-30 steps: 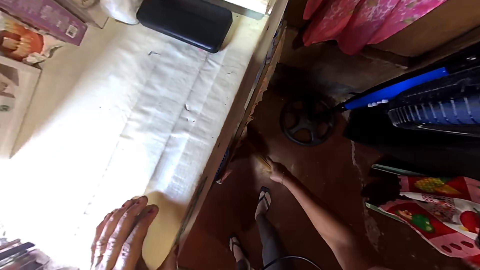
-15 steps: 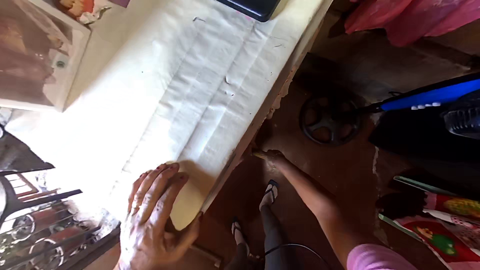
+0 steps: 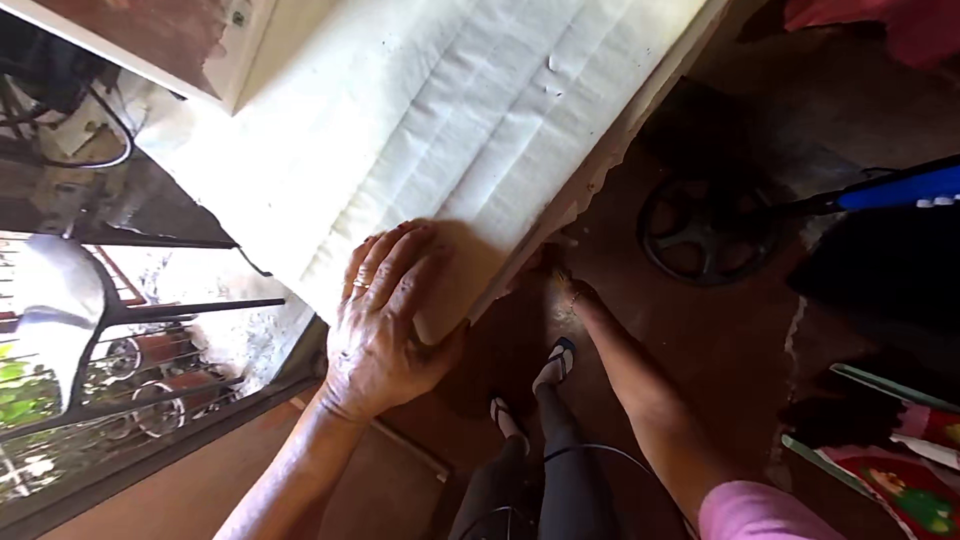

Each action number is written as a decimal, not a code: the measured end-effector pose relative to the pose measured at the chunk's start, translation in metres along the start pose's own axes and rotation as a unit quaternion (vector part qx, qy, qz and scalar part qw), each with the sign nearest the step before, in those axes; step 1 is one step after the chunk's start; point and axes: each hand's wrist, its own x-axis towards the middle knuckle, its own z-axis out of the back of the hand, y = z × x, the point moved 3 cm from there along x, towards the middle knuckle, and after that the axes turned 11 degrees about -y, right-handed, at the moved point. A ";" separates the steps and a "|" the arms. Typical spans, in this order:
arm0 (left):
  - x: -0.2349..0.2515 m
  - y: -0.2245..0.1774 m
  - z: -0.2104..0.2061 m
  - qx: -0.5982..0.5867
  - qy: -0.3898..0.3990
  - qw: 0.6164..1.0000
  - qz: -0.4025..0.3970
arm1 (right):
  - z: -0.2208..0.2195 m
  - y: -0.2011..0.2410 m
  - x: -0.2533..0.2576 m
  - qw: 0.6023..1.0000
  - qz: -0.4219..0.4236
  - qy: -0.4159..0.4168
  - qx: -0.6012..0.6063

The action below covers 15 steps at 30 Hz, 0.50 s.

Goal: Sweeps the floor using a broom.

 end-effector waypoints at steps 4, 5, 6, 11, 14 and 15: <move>0.001 0.000 0.000 -0.006 0.004 1.000 -0.009 | -0.016 0.014 0.000 0.994 0.082 0.019 -0.067; 0.001 0.001 0.001 -0.008 0.007 1.000 -0.012 | -0.015 0.011 -0.001 0.993 0.101 0.015 -0.064; 0.002 0.001 0.001 -0.009 0.010 1.000 -0.013 | -0.012 0.005 -0.003 0.991 0.116 0.010 -0.061; 0.005 0.001 0.001 -0.014 0.021 1.000 -0.015 | -0.010 -0.049 -0.017 0.994 0.082 -0.035 -0.063; 0.005 0.001 0.001 -0.012 0.019 1.000 -0.016 | -0.026 -0.078 -0.060 0.999 -0.025 -0.035 -0.032; 0.005 0.001 0.000 -0.008 0.022 1.000 -0.017 | -0.034 -0.084 -0.077 0.997 -0.065 -0.035 -0.007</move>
